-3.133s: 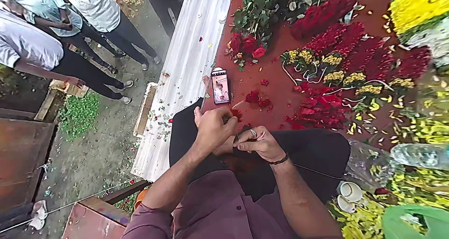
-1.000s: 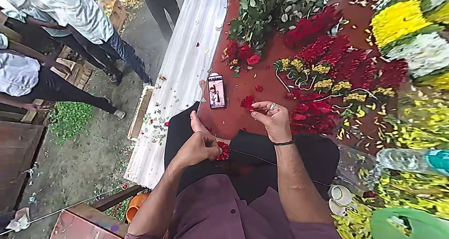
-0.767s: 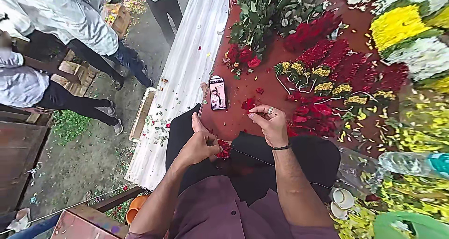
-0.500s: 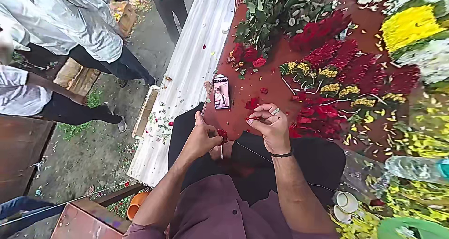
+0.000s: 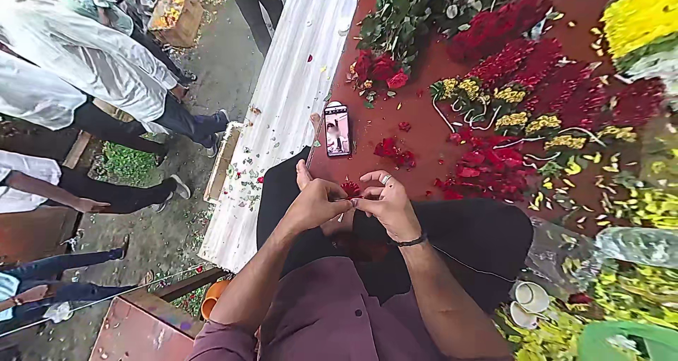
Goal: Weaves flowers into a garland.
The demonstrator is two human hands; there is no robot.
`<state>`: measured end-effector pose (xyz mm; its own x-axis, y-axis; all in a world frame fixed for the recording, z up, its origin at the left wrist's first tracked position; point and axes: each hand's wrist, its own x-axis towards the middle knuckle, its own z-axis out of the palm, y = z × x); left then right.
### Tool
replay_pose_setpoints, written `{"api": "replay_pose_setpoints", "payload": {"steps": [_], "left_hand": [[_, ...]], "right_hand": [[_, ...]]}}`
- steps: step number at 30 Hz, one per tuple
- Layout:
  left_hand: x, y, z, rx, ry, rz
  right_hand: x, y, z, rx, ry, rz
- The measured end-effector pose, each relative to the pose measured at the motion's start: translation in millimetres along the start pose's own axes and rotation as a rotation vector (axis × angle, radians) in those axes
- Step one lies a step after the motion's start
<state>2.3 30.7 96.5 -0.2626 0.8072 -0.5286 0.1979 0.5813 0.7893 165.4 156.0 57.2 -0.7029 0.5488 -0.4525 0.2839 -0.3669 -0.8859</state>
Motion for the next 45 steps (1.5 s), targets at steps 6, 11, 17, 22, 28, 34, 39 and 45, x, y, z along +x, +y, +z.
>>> {"api": "replay_pose_setpoints", "payload": {"steps": [6, 11, 17, 22, 28, 34, 39, 45], "left_hand": [[4, -7, 4, -0.024, -0.032, 0.007], [5, -9, 0, -0.026, 0.0, -0.064], [6, -9, -10, -0.017, 0.043, -0.168], [5, -12, -16, -0.053, 0.098, -0.176], [-4, 39, -9, 0.443, -0.277, -0.067], [-8, 78, -2, -0.139, -0.368, 0.425], [11, 52, 9, 0.046, 0.309, 0.235], [12, 0, 16, 0.047, 0.426, -0.042]], "right_hand": [[4, 2, -12, -0.136, -0.113, 0.103], [9, -2, -36, -0.272, -0.283, 0.01], [13, 15, -35, -0.262, -0.37, -0.022], [11, 0, -47, -0.265, -0.337, -0.143], [2, -16, -41, -0.101, -0.465, -0.314], [8, -1, -46, 0.215, -0.473, -0.247], [5, 5, -32, 0.274, -0.434, -0.309], [0, 8, -6, -0.179, -0.38, -0.288]]}}
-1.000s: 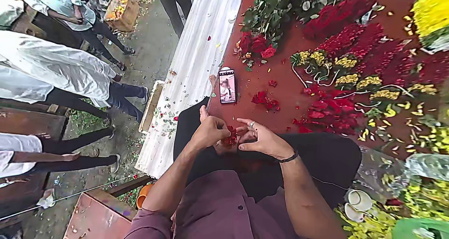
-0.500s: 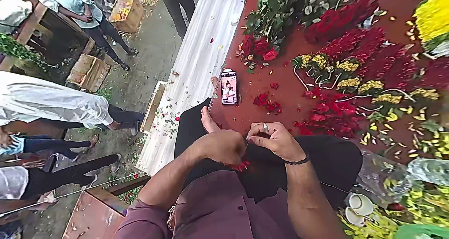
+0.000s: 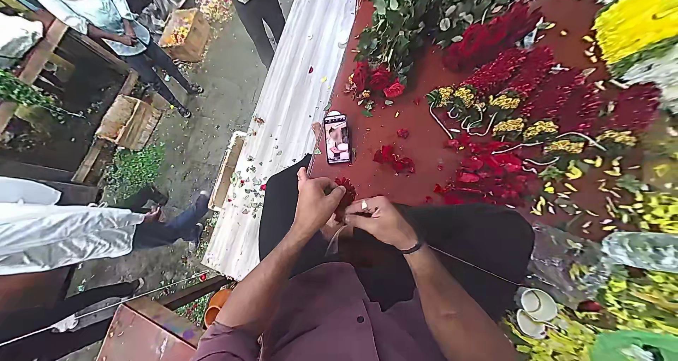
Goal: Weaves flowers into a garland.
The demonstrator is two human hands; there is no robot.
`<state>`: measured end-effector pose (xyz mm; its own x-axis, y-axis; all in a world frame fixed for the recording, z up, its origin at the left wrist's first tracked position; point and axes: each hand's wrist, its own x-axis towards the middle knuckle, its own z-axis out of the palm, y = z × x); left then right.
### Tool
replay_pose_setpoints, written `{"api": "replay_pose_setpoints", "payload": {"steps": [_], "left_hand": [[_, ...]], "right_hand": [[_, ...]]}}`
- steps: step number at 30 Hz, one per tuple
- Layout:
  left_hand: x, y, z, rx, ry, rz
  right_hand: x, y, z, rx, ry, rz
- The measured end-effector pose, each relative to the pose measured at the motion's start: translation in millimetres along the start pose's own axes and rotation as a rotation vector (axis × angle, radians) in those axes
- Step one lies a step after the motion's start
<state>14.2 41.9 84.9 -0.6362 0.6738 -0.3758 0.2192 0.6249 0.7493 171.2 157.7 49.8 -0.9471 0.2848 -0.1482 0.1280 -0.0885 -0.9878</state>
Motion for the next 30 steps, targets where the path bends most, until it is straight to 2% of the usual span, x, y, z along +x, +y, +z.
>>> {"api": "replay_pose_setpoints", "payload": {"steps": [2, 4, 7, 10, 12, 16, 21, 26, 30], "left_hand": [[-6, -8, 3, -0.091, -0.009, -0.045], [-9, -12, 4, -0.139, -0.012, -0.058], [-10, -21, -4, -0.194, -0.064, -0.039], [-10, -26, -21, -0.28, -0.219, -0.04], [-12, -23, -31, -0.295, -0.337, -0.027], [-15, -23, -37, -0.194, -0.443, 0.031], [-18, -25, -43, -0.205, -0.532, -0.021], [-17, -31, -47, -0.161, -0.549, -0.065], [-16, -26, -52, -0.118, -0.527, -0.074]], "right_hand": [[0, 7, 21, -0.162, 0.0, 0.03], [0, 8, 35, -0.169, 0.029, 0.017], [0, -7, 21, 0.036, 0.084, -0.032], [0, -6, -8, 0.241, 0.229, 0.058], [-1, 0, -23, 0.343, 0.237, 0.144], [-2, 1, -28, 0.363, 0.143, 0.222], [-5, -9, -30, 0.293, -0.009, 0.194], [-8, -15, -23, 0.231, -0.181, 0.102], [-7, -14, -33, 0.137, -0.255, 0.153]]}}
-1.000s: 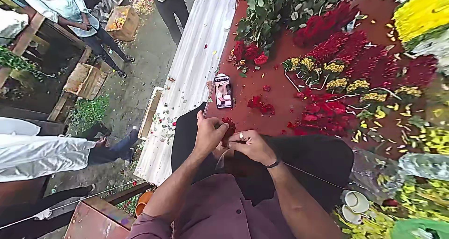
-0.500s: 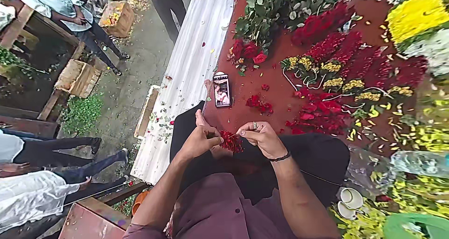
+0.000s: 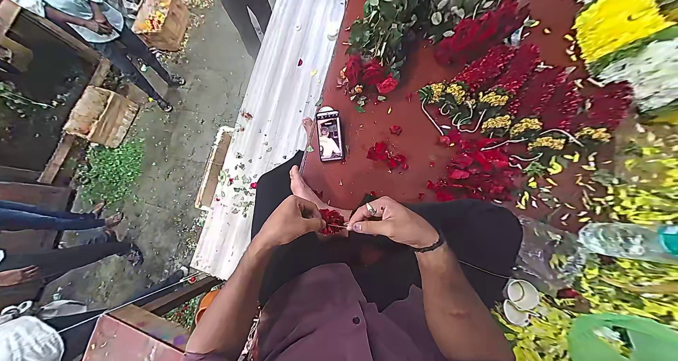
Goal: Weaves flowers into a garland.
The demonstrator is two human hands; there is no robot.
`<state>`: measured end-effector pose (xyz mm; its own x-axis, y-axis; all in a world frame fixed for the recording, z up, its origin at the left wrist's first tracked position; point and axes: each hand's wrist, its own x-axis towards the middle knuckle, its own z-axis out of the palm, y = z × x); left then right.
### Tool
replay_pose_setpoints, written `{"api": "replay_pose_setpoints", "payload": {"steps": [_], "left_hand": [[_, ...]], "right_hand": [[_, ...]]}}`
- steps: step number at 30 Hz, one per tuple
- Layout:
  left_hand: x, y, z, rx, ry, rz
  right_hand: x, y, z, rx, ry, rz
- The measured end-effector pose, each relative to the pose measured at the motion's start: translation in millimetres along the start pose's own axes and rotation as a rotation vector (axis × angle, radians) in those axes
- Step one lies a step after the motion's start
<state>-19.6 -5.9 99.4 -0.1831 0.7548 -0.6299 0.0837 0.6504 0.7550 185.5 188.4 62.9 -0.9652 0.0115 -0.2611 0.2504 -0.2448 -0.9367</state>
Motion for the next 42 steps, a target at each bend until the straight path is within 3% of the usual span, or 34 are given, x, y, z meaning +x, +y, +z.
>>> {"api": "replay_pose_setpoints", "payload": {"steps": [2, 6, 8, 10, 13, 16, 28, 37, 42], "left_hand": [[-1, 2, -3, 0.008, 0.022, 0.009], [-2, 3, -2, -0.02, 0.021, 0.051], [0, 0, 2, -0.052, 0.011, 0.077], [1, -3, 6, -0.081, 0.002, 0.092], [3, -6, 7, -0.09, -0.01, 0.084], [4, -7, 5, -0.092, -0.018, 0.052], [7, 1, 1, -0.09, 0.0, 0.131], [7, -2, 7, -0.063, 0.02, 0.177], [18, 2, 13, -0.054, 0.014, 0.166]], "right_hand": [[4, 1, -26, -0.128, 0.072, 0.103], [45, 37, -98, -0.497, 0.618, 0.338], [71, 60, -130, -0.66, 0.768, 0.478], [90, 83, -149, -0.736, 0.8, 0.555], [105, 118, -160, -0.783, 0.842, 0.518], [107, 123, -154, -0.791, 0.885, 0.483], [81, 94, -158, -0.631, 0.958, 0.398], [48, 5, -118, -0.23, 0.978, 0.168], [32, 31, -84, -0.07, 0.96, 0.071]]}}
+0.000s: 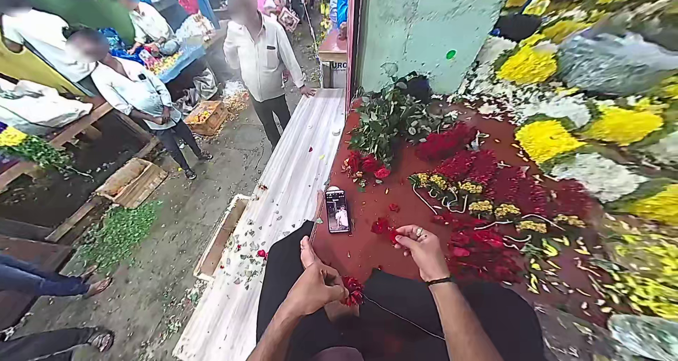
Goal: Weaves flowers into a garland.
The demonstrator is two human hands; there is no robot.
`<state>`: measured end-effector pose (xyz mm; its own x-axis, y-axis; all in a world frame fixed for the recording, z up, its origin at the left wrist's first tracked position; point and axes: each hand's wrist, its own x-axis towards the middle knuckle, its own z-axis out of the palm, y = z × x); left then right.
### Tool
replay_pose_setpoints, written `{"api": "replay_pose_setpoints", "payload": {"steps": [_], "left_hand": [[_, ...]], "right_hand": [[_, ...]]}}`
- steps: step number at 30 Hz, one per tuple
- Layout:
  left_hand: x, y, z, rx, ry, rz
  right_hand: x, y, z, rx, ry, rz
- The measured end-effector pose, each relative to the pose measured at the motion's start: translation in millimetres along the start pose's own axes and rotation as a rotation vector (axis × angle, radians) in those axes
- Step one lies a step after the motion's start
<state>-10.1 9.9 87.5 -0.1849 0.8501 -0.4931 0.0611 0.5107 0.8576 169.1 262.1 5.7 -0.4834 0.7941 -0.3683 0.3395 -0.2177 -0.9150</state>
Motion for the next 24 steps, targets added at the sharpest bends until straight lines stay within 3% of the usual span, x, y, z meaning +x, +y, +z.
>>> {"api": "replay_pose_setpoints", "payload": {"steps": [9, 16, 24], "left_hand": [[12, 7, 8, 0.117, 0.131, -0.075], [16, 6, 9, 0.152, 0.128, -0.102], [14, 3, 10, 0.134, 0.134, -0.106]], "right_hand": [[-3, 17, 1, 0.095, -0.071, -0.019], [-2, 18, -1, 0.147, -0.143, -0.069], [-9, 17, 10, -0.032, -0.171, -0.286]]}}
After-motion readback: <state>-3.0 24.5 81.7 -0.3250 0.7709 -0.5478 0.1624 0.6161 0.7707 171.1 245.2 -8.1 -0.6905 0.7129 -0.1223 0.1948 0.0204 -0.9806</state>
